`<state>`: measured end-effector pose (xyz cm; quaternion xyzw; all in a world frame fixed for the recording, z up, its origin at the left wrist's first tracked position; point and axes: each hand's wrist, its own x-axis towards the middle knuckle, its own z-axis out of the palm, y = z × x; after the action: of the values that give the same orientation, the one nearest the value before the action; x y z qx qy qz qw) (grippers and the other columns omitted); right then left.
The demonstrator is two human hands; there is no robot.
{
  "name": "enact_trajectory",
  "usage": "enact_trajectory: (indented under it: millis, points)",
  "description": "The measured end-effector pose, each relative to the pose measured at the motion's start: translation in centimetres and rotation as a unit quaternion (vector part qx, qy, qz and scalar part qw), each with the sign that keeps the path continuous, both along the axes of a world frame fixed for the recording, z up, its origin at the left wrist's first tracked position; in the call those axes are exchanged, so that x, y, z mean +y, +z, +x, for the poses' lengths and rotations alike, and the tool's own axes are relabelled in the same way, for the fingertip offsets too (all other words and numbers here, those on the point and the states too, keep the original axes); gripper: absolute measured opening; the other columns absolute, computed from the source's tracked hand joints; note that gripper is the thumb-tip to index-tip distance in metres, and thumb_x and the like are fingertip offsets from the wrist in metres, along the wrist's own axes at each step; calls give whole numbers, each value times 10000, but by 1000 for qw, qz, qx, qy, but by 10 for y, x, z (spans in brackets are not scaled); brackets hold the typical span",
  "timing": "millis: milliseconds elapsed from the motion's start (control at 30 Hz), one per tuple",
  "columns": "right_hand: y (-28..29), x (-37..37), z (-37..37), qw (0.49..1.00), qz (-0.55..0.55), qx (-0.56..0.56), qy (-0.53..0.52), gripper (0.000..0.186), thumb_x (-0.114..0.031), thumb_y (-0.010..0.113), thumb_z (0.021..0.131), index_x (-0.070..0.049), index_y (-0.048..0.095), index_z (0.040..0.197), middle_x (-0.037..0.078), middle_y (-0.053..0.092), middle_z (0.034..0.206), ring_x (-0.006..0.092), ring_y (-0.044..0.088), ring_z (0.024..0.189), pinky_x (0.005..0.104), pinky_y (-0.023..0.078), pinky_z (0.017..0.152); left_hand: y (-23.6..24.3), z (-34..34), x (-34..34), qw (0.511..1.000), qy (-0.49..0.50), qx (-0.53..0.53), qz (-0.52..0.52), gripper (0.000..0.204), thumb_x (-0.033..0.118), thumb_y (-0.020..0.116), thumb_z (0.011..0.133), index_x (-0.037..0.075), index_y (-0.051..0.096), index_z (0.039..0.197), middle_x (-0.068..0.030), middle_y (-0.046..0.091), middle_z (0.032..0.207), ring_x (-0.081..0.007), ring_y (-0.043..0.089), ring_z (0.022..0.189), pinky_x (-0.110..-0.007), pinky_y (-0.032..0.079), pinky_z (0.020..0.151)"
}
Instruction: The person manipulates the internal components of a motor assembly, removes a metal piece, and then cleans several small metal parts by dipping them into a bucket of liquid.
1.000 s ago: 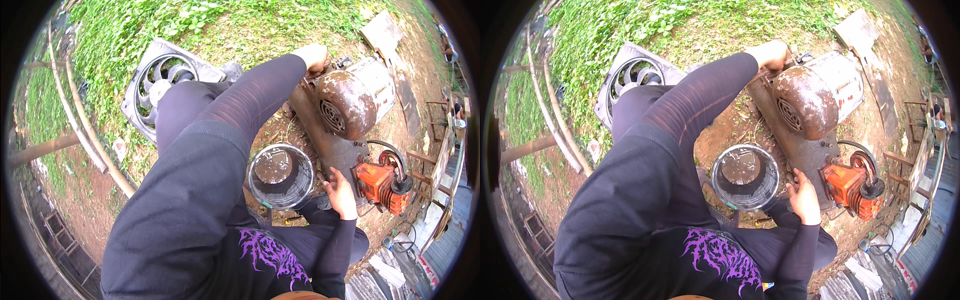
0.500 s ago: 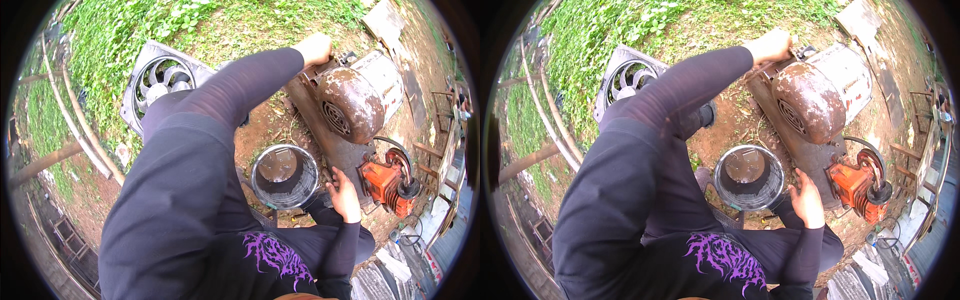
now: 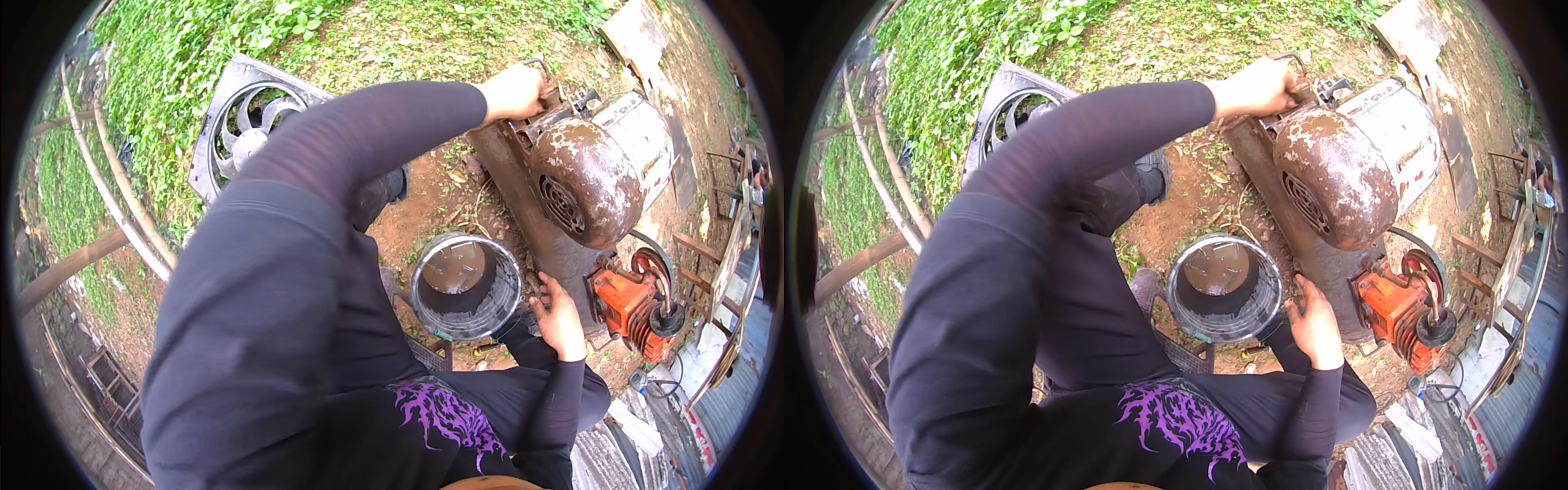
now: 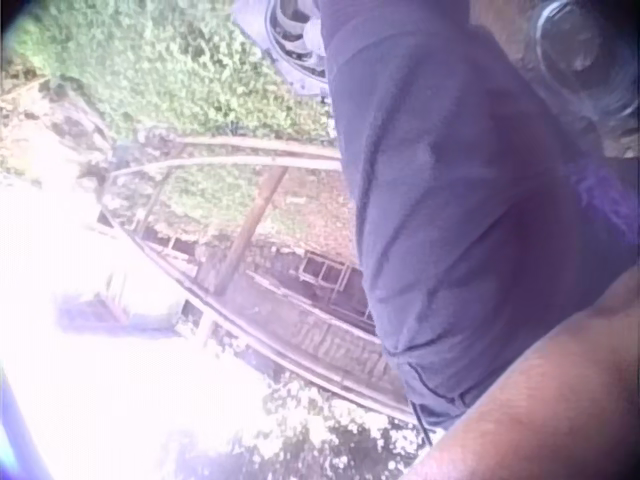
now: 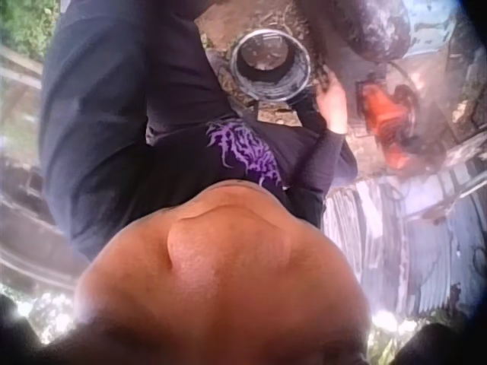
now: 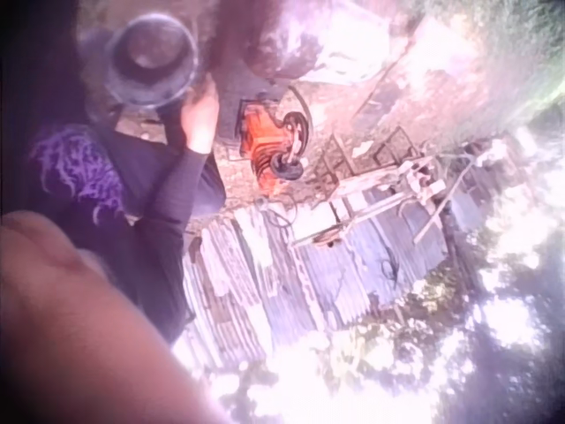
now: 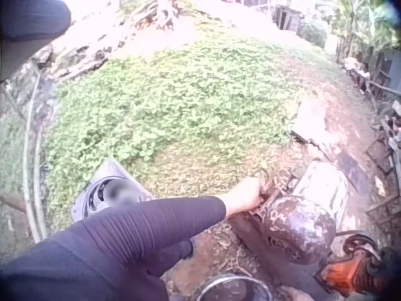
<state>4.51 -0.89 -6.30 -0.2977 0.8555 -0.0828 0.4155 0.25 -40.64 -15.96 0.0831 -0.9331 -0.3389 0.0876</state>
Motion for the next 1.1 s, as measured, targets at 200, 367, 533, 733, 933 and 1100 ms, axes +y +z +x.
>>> enact_trajectory:
  millis: [200,367,533,733,933,1100]
  points:
    - [-1,-1,1,1000,-4,-5,6,549,-108,706,909,-50,534,1427,231,663,1238,339,683,1075,419,530,943,-21,-70,-6,993,109,25,45,157,87,676,770,47,756,899,-234,724,890,-398,717,878,-468,575,821]
    - [4,-6,2,1000,-16,-9,-3,546,-85,700,910,-36,535,1428,230,666,1233,326,684,1070,412,526,949,-3,-30,-15,988,-56,-84,-117,204,187,787,749,23,753,866,-186,739,837,-352,733,800,-428,587,743]
    - [-6,5,3,999,4,-26,-30,552,-81,698,910,-30,530,1433,229,658,1248,329,679,1074,411,522,952,-2,-5,-5,998,-39,10,-58,176,179,797,756,43,774,865,-187,735,824,-336,733,788,-429,583,730]
    - [-11,-3,-1,1000,11,-28,-3,547,-75,698,910,-50,537,1432,215,667,1232,316,683,1063,410,524,945,-44,-85,-17,983,4,163,-80,167,163,630,782,33,731,807,-222,700,797,-409,683,734,-469,565,706]
    - [-5,-2,3,1000,-6,-16,-15,539,-95,711,913,-61,544,1424,211,668,1219,315,683,1049,407,531,927,3,-51,-13,991,-77,6,-113,132,152,746,802,22,724,793,-196,718,790,-363,708,727,-448,580,706]
    - [-12,9,1,1000,5,-15,-22,534,-117,707,918,-72,545,1426,220,662,1228,328,686,1057,420,529,934,36,-9,-5,984,-62,-158,-47,195,147,757,850,0,761,977,-156,750,800,-260,735,706,-401,599,629]
